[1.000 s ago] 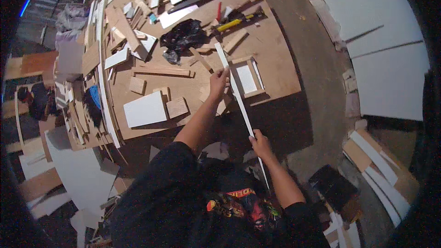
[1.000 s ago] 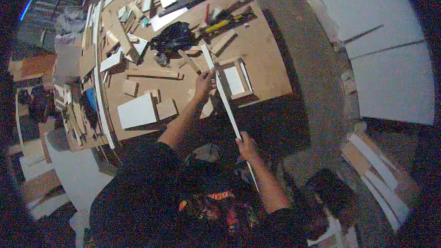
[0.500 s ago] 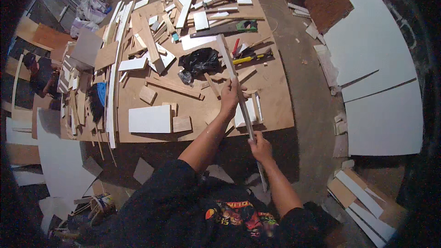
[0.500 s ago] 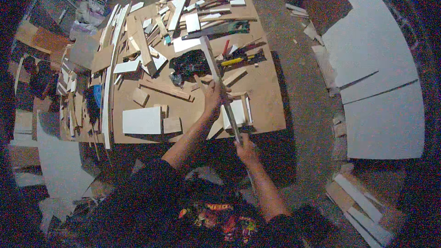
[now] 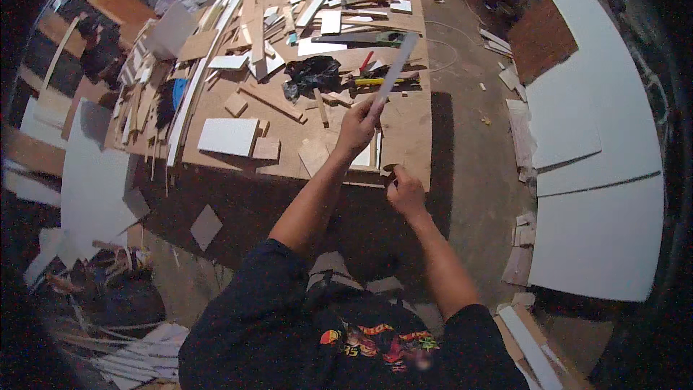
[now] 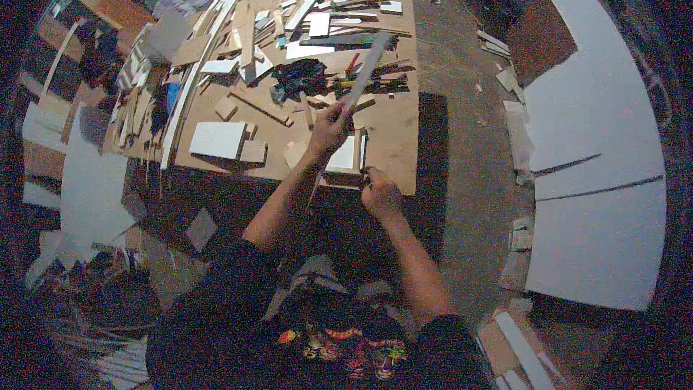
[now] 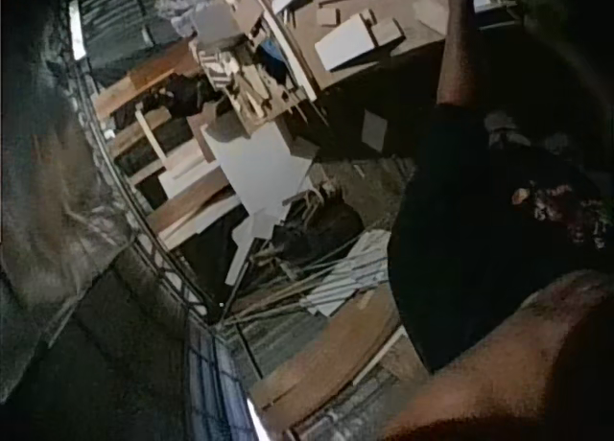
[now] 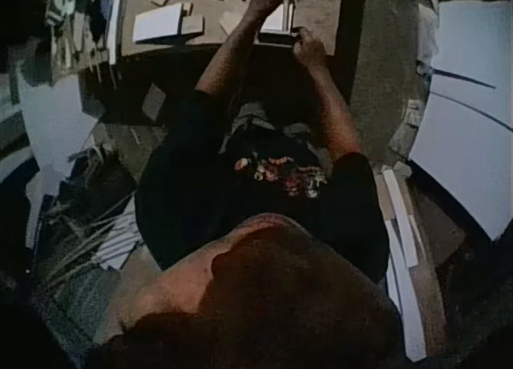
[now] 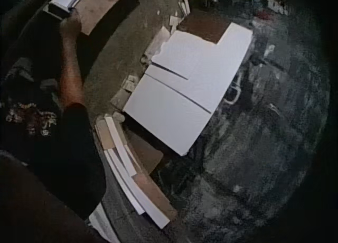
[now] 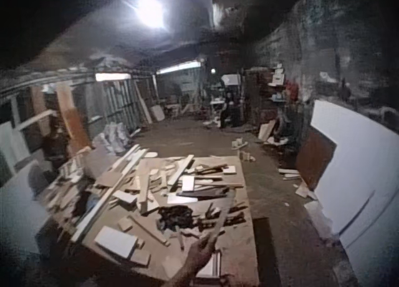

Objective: The person assembles a small wooden frame by gluing and aligning thin wood strips, then uses a hand saw to cut another length of wood for the project.

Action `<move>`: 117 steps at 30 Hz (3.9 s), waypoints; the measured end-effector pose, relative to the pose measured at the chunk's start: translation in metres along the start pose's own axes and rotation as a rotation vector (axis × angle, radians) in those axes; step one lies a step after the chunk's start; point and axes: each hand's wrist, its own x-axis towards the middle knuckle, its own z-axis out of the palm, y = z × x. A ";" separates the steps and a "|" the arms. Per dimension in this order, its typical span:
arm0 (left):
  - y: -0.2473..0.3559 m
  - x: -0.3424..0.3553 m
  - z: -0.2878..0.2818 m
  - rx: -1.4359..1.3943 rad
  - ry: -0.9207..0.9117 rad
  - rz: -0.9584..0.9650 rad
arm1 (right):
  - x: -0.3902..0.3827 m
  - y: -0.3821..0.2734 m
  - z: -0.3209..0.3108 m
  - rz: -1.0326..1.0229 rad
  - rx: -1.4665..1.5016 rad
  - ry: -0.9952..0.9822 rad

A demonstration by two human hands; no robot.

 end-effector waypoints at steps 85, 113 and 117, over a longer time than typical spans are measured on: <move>-0.180 -0.044 -0.042 0.469 0.496 -0.646 | 0.198 0.073 0.072 -0.242 -0.039 -0.253; -0.223 -0.032 -0.062 0.206 0.381 -0.624 | 0.246 0.100 0.113 -0.460 -0.270 -0.147; -0.206 -0.028 -0.055 0.274 0.380 -0.704 | 0.242 0.100 0.111 -0.448 -0.187 -0.122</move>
